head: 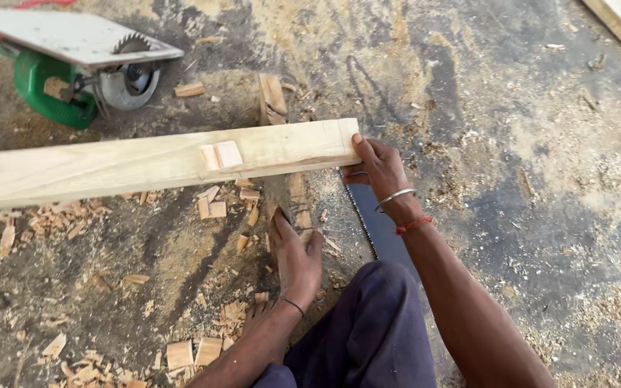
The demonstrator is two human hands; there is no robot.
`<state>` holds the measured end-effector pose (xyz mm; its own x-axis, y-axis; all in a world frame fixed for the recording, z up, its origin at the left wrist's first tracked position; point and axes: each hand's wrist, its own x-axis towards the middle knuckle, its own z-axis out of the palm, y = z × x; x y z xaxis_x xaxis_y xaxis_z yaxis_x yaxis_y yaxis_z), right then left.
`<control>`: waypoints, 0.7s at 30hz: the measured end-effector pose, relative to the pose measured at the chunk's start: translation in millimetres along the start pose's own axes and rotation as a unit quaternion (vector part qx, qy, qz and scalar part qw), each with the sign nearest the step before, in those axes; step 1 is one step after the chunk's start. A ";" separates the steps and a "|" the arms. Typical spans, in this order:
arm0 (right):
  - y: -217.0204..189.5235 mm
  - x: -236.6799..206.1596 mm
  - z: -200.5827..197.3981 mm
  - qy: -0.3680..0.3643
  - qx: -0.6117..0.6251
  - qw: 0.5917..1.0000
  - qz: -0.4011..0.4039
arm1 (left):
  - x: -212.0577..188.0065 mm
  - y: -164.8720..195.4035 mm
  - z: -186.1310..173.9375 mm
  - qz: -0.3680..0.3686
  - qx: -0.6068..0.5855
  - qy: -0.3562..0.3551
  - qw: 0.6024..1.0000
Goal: The person sits on the floor and uses a chisel and mallet to carve a rectangular groove into a wooden plank. They then use a hand saw to cut along the marked lines on the plank.
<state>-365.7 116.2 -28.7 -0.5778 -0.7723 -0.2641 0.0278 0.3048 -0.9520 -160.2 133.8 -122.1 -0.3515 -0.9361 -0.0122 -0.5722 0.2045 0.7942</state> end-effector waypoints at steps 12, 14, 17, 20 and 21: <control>28.8 -16.5 -10.3 -0.014 0.082 0.997 -0.005 | 5.6 32.3 -33.0 -0.204 -0.239 -0.123 0.941; 39.8 -11.8 -17.9 -0.027 -0.003 0.999 -0.018 | 8.1 35.4 -33.8 -0.150 -0.232 -0.104 0.955; 62.4 -23.5 -49.4 0.037 -0.153 0.987 0.033 | 9.2 31.4 -41.3 -0.206 -0.167 -0.164 0.950; 102.2 -73.4 -90.2 0.083 -0.438 0.894 0.033 | 4.0 15.4 -56.0 -0.102 -0.204 -0.176 0.958; 120.1 -97.1 -101.5 0.080 -0.413 0.894 0.155 | 0.4 7.7 -62.1 -0.084 -0.185 -0.146 0.968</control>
<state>-389.0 284.3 -101.7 -0.7576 -0.5103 -0.4070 -0.3667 0.8486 -0.3813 -118.7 117.2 -78.3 -0.5023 -0.8153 -0.2882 -0.3537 -0.1104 0.9288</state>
